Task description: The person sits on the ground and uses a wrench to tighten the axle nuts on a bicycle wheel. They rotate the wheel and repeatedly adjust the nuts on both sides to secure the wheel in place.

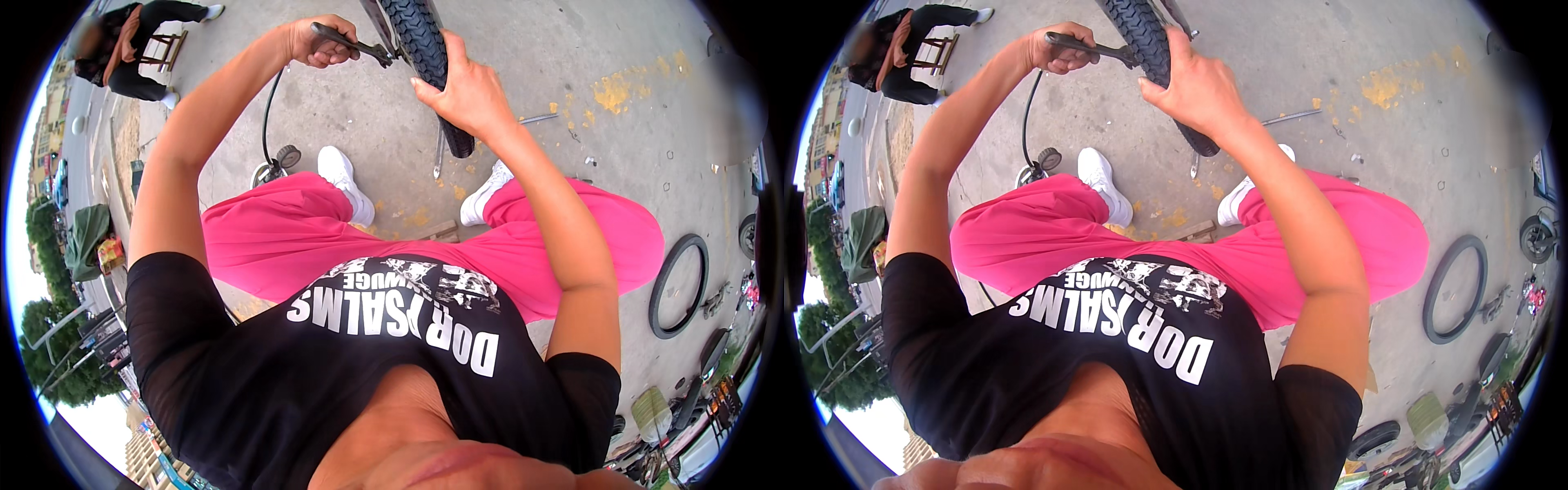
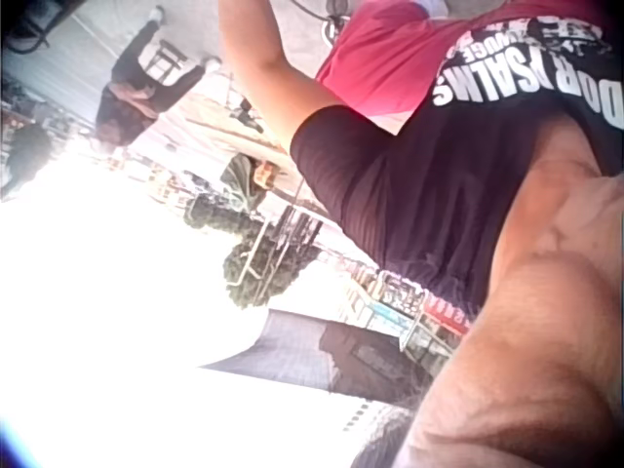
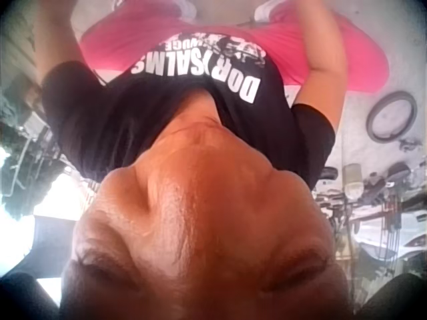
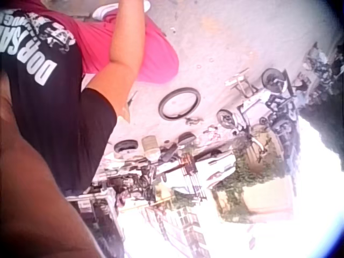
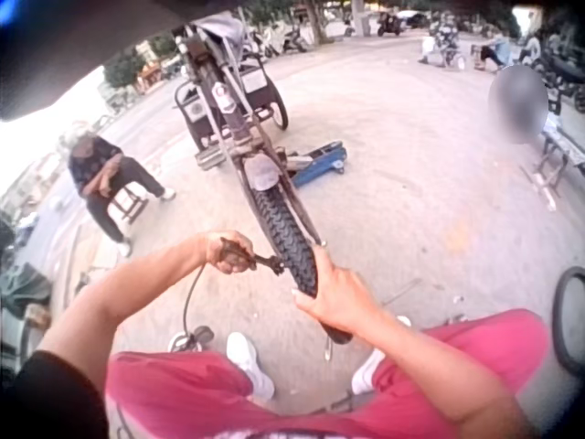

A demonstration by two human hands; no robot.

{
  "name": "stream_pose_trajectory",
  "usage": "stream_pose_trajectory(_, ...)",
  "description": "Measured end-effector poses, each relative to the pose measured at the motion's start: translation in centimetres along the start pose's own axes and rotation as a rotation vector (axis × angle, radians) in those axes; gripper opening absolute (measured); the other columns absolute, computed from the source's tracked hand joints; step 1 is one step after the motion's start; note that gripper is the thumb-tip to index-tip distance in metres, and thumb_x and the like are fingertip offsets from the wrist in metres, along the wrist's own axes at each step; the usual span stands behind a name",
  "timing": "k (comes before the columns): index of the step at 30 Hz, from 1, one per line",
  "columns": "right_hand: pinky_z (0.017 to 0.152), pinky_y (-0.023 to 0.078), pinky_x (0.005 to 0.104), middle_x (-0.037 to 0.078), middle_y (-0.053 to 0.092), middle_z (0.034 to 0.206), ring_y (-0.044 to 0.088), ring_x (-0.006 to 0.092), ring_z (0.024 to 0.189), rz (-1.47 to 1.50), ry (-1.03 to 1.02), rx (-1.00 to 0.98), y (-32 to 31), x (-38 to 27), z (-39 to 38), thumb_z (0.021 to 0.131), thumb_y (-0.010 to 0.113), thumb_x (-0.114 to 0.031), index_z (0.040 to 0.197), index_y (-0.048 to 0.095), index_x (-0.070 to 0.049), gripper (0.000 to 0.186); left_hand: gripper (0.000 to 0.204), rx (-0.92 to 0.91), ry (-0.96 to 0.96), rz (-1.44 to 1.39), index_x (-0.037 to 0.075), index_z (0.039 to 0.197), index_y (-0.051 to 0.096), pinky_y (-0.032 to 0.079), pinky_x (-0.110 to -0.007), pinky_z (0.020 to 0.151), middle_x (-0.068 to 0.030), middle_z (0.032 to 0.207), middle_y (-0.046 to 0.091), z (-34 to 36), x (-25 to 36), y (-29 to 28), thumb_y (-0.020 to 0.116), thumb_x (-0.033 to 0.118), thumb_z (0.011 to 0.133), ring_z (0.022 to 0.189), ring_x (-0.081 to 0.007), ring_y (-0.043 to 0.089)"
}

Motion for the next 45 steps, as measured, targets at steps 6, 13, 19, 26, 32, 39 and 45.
stream_pose_trajectory(6,0.067,0.051,0.0462,0.023,0.063,0.081,0.062,0.0416,0.073,0.020,-0.016,0.012,-0.1,0.0,0.0,0.076,0.065,-0.038,0.128,0.029,-0.004,0.072,0.024,0.015,-0.112,-0.163,-0.002,0.082,0.059,0.034,-0.018,0.033,-0.0063,0.060,0.055,0.9,-0.3,2.7,0.051,0.022,0.082,0.041,-0.0079,0.045)
stream_pose_trajectory(13,0.066,0.051,0.0453,0.023,0.063,0.081,0.063,0.0405,0.073,0.035,-0.003,0.015,0.1,-0.3,-0.2,0.076,0.065,-0.036,0.127,0.031,-0.003,0.070,0.018,0.368,-0.016,-0.306,0.002,0.079,0.059,0.048,-0.025,0.051,-0.0090,0.072,0.061,0.8,-1.8,5.5,0.056,0.019,0.080,0.057,-0.0138,0.057)
stream_pose_trajectory(19,0.065,0.050,0.0452,0.023,0.063,0.080,0.062,0.0408,0.073,0.074,0.008,0.025,0.0,0.3,0.0,0.075,0.065,-0.035,0.128,0.030,-0.003,0.071,0.012,0.353,0.184,-0.469,0.003,0.081,0.055,0.047,-0.035,0.054,-0.0105,0.072,0.059,6.4,-6.4,10.5,0.058,0.015,0.079,0.061,-0.0195,0.057)
stream_pose_trajectory(26,0.066,0.050,0.0466,0.025,0.063,0.084,0.062,0.0426,0.072,0.066,0.001,-0.040,-0.3,-0.4,0.1,0.074,0.065,-0.033,0.128,0.029,0.002,0.073,0.038,0.728,0.380,-0.157,-0.004,0.106,0.048,0.046,-0.032,0.050,-0.0116,0.071,0.059,12.8,-11.7,10.8,0.059,0.011,0.073,0.056,-0.0197,0.058)
stream_pose_trajectory(32,0.065,0.050,0.0468,0.024,0.063,0.081,0.061,0.0430,0.073,0.123,0.027,-0.045,-0.2,-0.2,0.1,0.074,0.066,-0.031,0.129,0.028,-0.002,0.074,0.040,0.923,0.442,-0.143,0.001,0.110,0.048,0.049,-0.035,0.060,-0.0140,0.071,0.059,15.6,-13.3,10.9,0.061,0.011,0.073,0.062,-0.0223,0.060)
stream_pose_trajectory(39,0.067,0.050,0.0465,0.023,0.063,0.085,0.062,0.0421,0.077,0.071,0.064,-0.082,-0.2,-0.9,0.2,0.075,0.068,-0.029,0.129,0.029,-0.004,0.071,0.031,1.111,0.586,-0.097,0.003,0.103,0.052,0.047,-0.037,0.060,-0.0172,0.069,0.059,19.8,-15.9,8.4,0.061,0.011,0.075,0.063,-0.0263,0.060)
stream_pose_trajectory(45,0.066,0.050,0.0475,0.024,0.062,0.084,0.061,0.0433,0.077,0.076,0.071,-0.077,-0.3,-1.1,0.1,0.073,0.069,-0.026,0.130,0.026,-0.004,0.075,0.020,1.044,0.427,-0.189,0.005,0.101,0.052,0.048,-0.040,0.067,-0.0223,0.080,0.062,20.4,-15.8,7.9,0.056,0.009,0.081,0.075,-0.0341,0.063)
Point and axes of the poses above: each hand's wrist, its own z-axis towards the middle knuckle, its own y-axis out of the palm, x = y × z, the point moved 7 cm from there along z, towards the middle knuckle
